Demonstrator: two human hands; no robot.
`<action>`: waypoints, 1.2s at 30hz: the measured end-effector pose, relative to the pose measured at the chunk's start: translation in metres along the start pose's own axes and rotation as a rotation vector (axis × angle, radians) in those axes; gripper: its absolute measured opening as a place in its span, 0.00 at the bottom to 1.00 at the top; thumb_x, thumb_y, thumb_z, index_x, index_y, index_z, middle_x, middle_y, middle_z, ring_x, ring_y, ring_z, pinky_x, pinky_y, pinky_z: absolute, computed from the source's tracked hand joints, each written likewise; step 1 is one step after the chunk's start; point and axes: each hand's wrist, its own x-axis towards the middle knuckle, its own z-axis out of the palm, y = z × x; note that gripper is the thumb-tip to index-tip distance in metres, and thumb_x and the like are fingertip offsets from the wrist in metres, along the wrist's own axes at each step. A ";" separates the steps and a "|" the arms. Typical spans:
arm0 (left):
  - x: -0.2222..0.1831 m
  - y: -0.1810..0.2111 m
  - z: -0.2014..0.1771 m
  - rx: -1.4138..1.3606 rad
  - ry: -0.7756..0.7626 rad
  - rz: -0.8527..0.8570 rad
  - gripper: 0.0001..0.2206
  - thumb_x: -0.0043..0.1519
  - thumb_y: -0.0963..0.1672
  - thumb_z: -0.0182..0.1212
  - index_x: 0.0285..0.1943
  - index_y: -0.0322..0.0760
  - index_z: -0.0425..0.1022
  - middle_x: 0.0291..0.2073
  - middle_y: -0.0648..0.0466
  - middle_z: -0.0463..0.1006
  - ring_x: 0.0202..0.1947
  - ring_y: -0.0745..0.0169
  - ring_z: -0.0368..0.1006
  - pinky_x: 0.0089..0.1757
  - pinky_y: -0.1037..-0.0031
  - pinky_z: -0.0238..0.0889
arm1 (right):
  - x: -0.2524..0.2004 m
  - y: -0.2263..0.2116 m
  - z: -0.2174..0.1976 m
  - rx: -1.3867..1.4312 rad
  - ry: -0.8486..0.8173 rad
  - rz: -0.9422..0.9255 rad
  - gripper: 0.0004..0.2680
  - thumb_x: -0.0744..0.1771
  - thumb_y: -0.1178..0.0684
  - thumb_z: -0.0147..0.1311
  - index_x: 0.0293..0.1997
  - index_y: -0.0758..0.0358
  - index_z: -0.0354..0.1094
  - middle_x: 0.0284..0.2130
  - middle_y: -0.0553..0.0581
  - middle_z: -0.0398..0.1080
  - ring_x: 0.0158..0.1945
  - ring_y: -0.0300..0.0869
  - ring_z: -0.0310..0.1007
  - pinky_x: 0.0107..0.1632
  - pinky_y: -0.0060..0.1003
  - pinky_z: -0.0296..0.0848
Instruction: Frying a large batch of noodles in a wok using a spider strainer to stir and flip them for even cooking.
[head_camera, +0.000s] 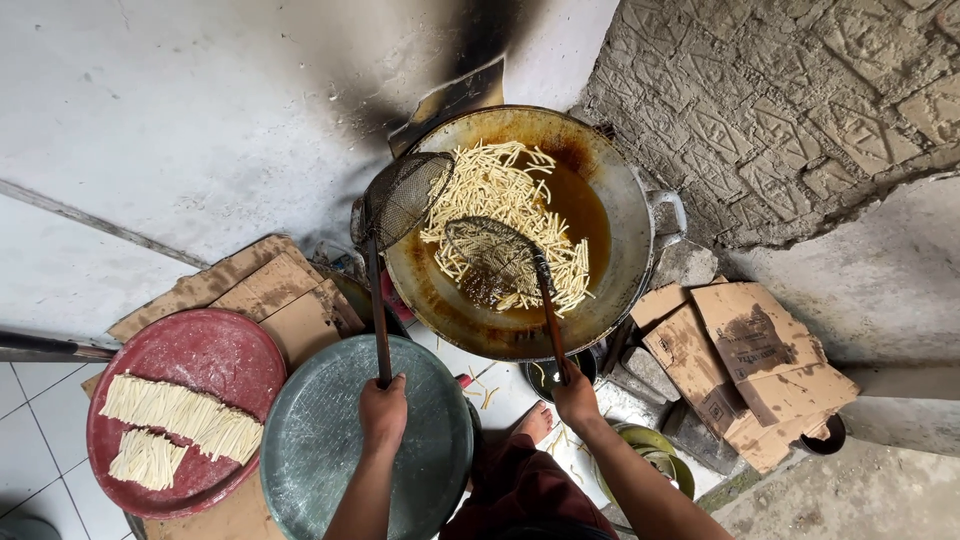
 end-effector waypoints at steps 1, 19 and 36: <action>-0.002 0.002 0.000 -0.013 0.003 -0.019 0.14 0.66 0.49 0.61 0.49 0.34 0.75 0.31 0.48 0.79 0.29 0.52 0.74 0.30 0.60 0.63 | -0.012 -0.003 -0.008 0.086 -0.004 -0.018 0.31 0.63 0.68 0.39 0.78 0.52 0.46 0.70 0.56 0.61 0.41 0.48 0.76 0.32 0.39 0.71; 0.001 0.017 0.033 -0.019 -0.006 0.096 0.19 0.66 0.50 0.57 0.53 0.26 0.73 0.34 0.45 0.76 0.37 0.55 0.76 0.37 0.64 0.69 | 0.045 -0.034 -0.021 -0.021 0.064 -0.109 0.28 0.59 0.54 0.50 0.70 0.49 0.65 0.58 0.68 0.72 0.63 0.61 0.70 0.60 0.49 0.71; -0.008 0.004 0.040 0.026 0.018 -0.053 0.17 0.64 0.50 0.60 0.49 0.32 0.77 0.34 0.46 0.80 0.33 0.46 0.76 0.36 0.55 0.65 | 0.006 -0.112 -0.085 0.052 0.042 -0.020 0.30 0.67 0.68 0.43 0.78 0.42 0.44 0.65 0.63 0.62 0.18 0.36 0.60 0.18 0.31 0.66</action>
